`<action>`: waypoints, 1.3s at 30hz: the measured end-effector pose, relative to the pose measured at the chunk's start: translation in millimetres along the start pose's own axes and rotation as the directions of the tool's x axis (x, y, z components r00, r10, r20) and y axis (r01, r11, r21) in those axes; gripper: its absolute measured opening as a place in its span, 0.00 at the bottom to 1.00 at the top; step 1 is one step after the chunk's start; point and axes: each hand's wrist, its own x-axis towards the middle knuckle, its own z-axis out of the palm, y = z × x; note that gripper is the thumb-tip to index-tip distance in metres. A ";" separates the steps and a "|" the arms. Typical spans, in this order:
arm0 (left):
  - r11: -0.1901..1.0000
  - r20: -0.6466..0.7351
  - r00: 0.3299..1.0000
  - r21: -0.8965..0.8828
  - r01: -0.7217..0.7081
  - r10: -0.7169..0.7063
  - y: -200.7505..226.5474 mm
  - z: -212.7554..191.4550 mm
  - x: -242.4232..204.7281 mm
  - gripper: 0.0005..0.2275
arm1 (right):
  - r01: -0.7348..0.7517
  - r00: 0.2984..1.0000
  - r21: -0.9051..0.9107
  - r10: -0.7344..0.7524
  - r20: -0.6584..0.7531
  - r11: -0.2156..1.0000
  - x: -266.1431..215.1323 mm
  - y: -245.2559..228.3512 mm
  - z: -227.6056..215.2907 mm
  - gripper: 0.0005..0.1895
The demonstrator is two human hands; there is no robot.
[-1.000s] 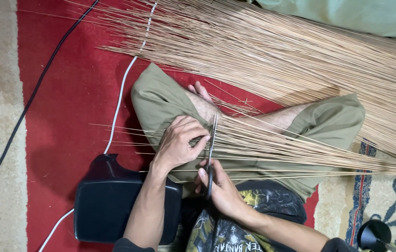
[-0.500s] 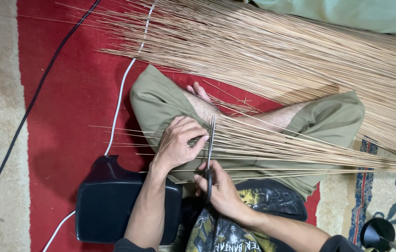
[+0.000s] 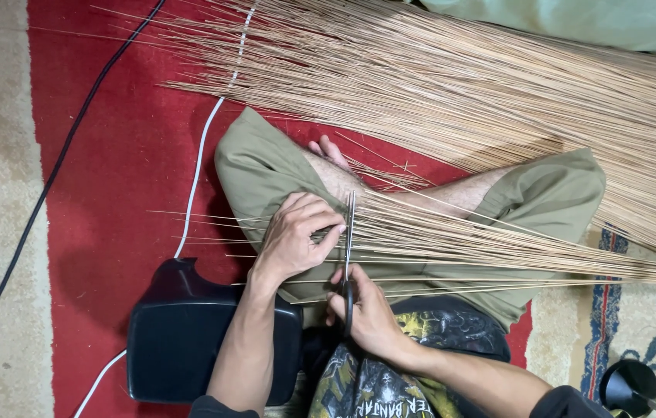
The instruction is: Trimming the ends of bamboo sticks with scissors and bundling them together.
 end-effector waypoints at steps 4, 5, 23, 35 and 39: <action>1.000 -0.007 1.000 -0.004 -0.010 0.010 0.6 -1.0 0.5 0.03 | -0.038 0.999 0.119 0.043 -0.033 0.992 -0.7 -0.8 0.9 0.08; 1.000 -0.004 1.000 -0.010 -0.007 0.007 -0.1 -0.8 0.3 0.03 | -0.026 0.999 0.105 0.029 -0.034 0.994 -0.5 -0.4 0.7 0.08; 0.998 -0.017 1.000 -0.056 0.001 -0.002 -2.2 1.0 0.0 0.02 | 0.037 0.998 0.091 -0.031 -0.062 0.995 -6.6 -3.7 3.5 0.14; 0.997 0.068 0.995 0.051 0.063 -0.067 23.6 -2.9 10.0 0.03 | 0.214 0.950 0.070 -0.191 -0.247 0.974 -11.6 -13.5 -6.1 0.15; 0.994 0.109 0.993 0.106 0.040 -0.052 43.6 -0.7 13.3 0.02 | 0.246 0.927 0.085 -0.208 -0.313 0.966 -13.4 -19.3 -18.1 0.18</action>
